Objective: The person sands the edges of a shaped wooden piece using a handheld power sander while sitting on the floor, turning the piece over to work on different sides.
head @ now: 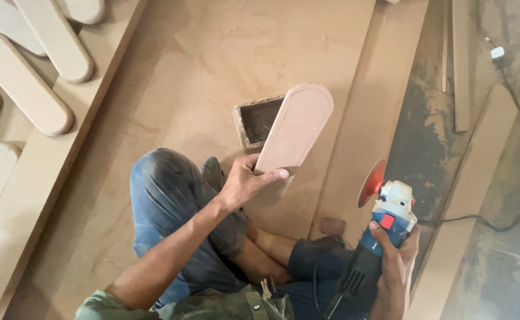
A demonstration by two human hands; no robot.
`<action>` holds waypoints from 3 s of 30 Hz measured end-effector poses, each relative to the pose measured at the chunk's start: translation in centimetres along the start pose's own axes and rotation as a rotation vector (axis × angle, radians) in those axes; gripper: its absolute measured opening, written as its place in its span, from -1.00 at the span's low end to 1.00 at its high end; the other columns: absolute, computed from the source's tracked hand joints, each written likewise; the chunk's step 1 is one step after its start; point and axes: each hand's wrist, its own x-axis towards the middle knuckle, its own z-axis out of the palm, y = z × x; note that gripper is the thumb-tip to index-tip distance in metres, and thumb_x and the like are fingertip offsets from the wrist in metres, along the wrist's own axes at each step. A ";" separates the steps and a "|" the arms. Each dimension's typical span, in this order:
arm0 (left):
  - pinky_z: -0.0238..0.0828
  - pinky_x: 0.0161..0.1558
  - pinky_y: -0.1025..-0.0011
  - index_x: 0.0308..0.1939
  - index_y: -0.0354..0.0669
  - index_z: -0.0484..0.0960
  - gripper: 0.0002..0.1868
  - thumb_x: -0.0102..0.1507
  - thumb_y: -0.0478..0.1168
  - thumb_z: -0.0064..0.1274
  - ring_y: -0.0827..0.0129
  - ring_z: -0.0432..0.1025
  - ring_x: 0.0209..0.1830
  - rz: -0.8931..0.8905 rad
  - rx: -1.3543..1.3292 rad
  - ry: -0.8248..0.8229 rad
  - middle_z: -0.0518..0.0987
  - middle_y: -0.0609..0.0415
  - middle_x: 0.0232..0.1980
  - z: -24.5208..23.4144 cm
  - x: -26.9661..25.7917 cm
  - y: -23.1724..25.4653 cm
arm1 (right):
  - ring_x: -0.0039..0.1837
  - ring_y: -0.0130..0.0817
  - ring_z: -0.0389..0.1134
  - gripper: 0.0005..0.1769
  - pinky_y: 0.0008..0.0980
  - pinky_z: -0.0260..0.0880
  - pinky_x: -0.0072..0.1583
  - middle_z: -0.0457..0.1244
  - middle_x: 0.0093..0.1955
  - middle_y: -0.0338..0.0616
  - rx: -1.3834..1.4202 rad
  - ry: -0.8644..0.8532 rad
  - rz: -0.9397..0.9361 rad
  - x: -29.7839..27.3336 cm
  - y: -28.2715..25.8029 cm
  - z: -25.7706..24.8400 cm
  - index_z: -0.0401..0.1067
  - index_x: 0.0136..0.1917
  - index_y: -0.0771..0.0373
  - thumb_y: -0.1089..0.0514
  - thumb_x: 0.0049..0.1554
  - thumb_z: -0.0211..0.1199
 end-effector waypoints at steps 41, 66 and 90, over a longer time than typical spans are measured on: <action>0.50 -0.38 0.12 -0.02 -0.19 0.62 -0.78 0.25 -0.30 0.10 0.01 0.57 -0.36 0.420 1.434 -0.069 0.66 -0.06 -0.25 -7.3 8.7 0.4 | 0.24 -0.25 0.37 -0.09 -0.29 0.40 0.23 0.28 0.25 -0.01 -0.364 -0.205 -0.248 1.3 -4.7 6.3 0.15 0.48 0.31 0.15 -0.05 0.50; 0.46 -0.47 0.15 -0.23 -0.17 0.59 -0.81 0.06 -0.36 0.10 0.05 0.52 -0.54 0.361 1.457 -0.051 0.55 -0.07 -0.54 -7.2 8.4 0.7 | 0.13 0.12 0.50 -0.02 -0.08 0.52 0.09 0.40 0.10 0.24 -0.796 -0.449 -0.481 5.6 -8.6 13.5 0.04 0.58 0.28 0.05 0.05 0.48; 0.46 -0.44 0.12 -0.35 -0.10 0.55 -0.89 0.07 -0.36 0.10 0.03 0.54 -0.49 0.381 1.521 0.004 0.56 -0.08 -0.51 -7.3 8.6 -0.2 | 0.15 0.13 0.47 0.01 -0.07 0.49 0.12 0.38 0.13 0.23 -0.765 -0.445 -0.537 3.1 -9.1 13.6 0.04 0.56 0.30 0.11 -0.02 0.50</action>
